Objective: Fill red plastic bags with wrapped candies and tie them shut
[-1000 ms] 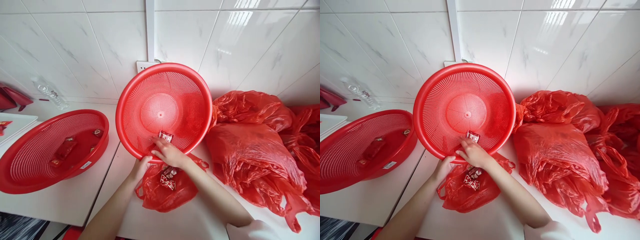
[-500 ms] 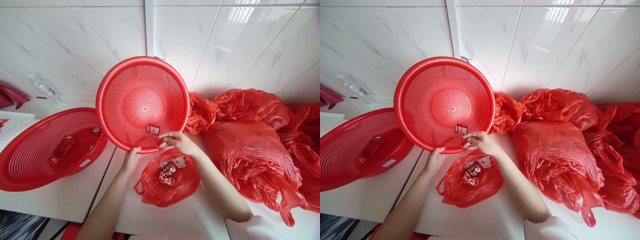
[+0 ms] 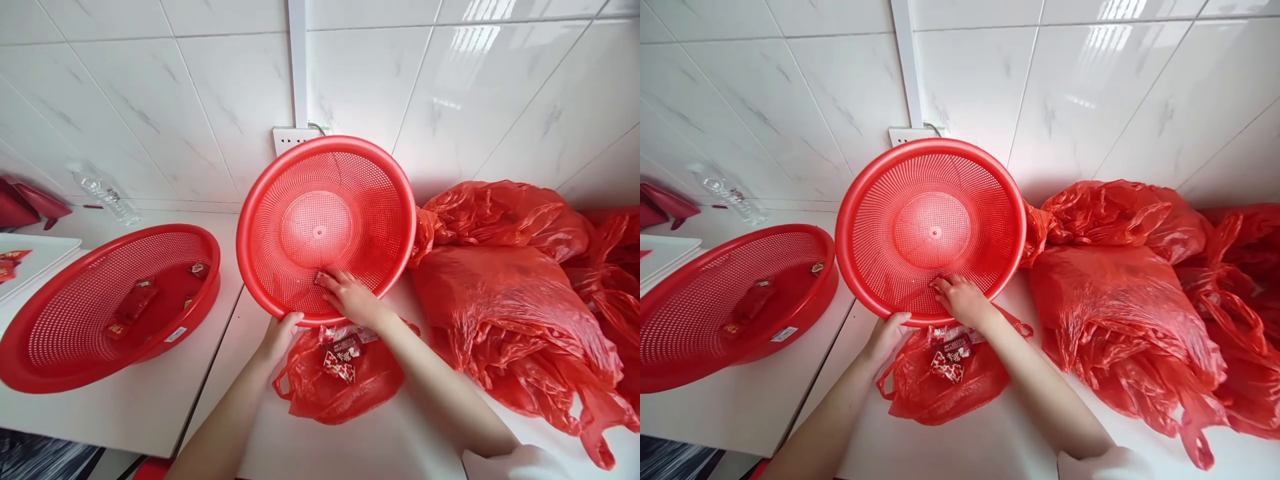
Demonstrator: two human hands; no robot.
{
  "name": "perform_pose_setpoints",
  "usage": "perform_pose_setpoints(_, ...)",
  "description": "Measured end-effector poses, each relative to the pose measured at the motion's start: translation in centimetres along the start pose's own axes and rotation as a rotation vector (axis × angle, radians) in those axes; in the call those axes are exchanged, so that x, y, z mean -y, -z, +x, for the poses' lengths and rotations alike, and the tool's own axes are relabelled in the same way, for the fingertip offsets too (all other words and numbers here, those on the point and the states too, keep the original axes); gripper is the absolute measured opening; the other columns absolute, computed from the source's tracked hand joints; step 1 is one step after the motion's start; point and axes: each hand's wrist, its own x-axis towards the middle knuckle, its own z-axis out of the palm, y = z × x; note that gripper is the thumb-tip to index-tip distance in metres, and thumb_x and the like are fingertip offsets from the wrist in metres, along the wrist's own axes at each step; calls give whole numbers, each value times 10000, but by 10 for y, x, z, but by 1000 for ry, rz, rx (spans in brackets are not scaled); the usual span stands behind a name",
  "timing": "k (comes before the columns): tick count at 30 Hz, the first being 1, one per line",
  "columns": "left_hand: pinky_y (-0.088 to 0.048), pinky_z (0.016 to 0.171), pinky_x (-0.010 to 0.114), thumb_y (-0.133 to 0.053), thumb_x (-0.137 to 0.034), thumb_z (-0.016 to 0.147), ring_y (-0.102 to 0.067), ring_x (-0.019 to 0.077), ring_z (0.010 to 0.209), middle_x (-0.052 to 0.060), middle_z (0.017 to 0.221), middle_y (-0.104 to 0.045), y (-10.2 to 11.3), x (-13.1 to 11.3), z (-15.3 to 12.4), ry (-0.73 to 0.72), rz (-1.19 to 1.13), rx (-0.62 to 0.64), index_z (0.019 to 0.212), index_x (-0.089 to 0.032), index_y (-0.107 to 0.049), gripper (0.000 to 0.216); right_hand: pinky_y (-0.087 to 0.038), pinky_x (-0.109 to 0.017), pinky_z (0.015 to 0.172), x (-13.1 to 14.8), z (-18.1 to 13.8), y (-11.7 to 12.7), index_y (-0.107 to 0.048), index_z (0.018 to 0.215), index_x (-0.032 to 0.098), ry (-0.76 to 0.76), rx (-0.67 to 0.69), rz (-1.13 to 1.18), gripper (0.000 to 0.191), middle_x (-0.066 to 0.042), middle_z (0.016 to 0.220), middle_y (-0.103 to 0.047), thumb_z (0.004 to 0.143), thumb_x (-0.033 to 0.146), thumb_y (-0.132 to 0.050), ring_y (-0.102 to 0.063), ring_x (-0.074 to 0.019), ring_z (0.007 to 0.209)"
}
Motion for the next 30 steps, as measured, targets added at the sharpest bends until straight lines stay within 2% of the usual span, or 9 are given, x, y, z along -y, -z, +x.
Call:
perform_pose_setpoints(2, -499, 925, 450, -599, -211, 785, -623, 305, 1109, 110, 1121, -696, 0, 2, 0, -3, -6, -5, 1140, -158, -652, 364, -444, -420, 978, -2, 0, -4, -563, 1282, 180, 17, 63, 81, 355, -157, 1231, -591, 942, 258, -501, -584, -248, 1109)
perform_pose_setpoints(4, -502, 914, 454, -598, -213, 776, -634, 307, 1088, 109, 1098, -704, 2, 2, 1, -4, -11, -6, 1123, -156, -659, 357, -462, -366, 951, -4, 1, -3, -589, 1219, 183, 41, 43, 222, 323, -114, 1141, -629, 898, 203, -559, -610, -209, 1040)
perform_pose_setpoints(7, -508, 899, 451, -594, -222, 776, -639, 304, 1070, 110, 1088, -703, 7, -2, 4, -9, 5, -28, 1067, -151, -677, 311, -466, -345, 951, -5, 3, 5, -565, 1222, 192, 6, -29, 412, 465, -76, 1142, -633, 774, 102, -650, -608, -191, 1038)
perform_pose_setpoints(9, -506, 904, 438, -606, -217, 766, -644, 288, 1051, 95, 1051, -710, 11, -4, 6, -36, 16, -58, 1012, -155, -689, 266, -482, -353, 930, -5, 2, 15, -537, 1256, 191, -33, -19, 520, 539, -68, 1114, -645, 742, 96, -667, -617, -187, 1009)
perform_pose_setpoints(14, -482, 955, 404, -636, -202, 733, -634, 246, 1046, 58, 1001, -707, 18, -8, 12, -134, 27, -155, 934, -172, -689, 209, -485, -348, 936, -6, -12, 54, -583, 1208, 188, 4, 103, 746, 429, -80, 1171, -635, 789, 204, -676, -615, -181, 1036)
perform_pose_setpoints(19, -511, 911, 402, -594, -198, 747, -619, 252, 1068, 69, 1027, -695, 15, -12, 12, -158, -27, -162, 886, -175, -689, 170, -496, -314, 866, 1, -29, 87, -632, 1166, 205, 115, 362, 586, 404, -59, 1113, -668, 769, 226, -704, -631, -188, 987)
perform_pose_setpoints(23, -526, 862, 389, -592, -212, 726, -639, 246, 999, 75, 957, -694, 10, -16, 9, -165, -37, -168, 821, -161, -680, 139, -494, -284, 808, 8, -36, 91, -667, 1127, 229, 130, 471, 453, 395, -32, 1043, -695, 741, 275, -734, -648, -185, 907)
perform_pose_setpoints(26, -537, 787, 365, -613, -227, 702, -647, 226, 898, 61, 862, -679, 10, -14, 9, -161, -30, -194, 740, -156, -653, 90, -486, -278, 799, 14, -38, 78, -693, 1077, 233, 135, 481, 420, 340, -31, 1041, -701, 753, 330, -726, -652, -189, 893)
perform_pose_setpoints(30, -535, 745, 329, -643, -220, 674, -630, 190, 824, 29, 788, -650, 12, -6, 12, -165, -25, -204, 685, -159, -621, 66, -466, -286, 731, 25, -37, 35, -701, 953, 209, 80, 333, 191, 156, -49, 944, -712, 854, 230, -582, -643, -189, 813)
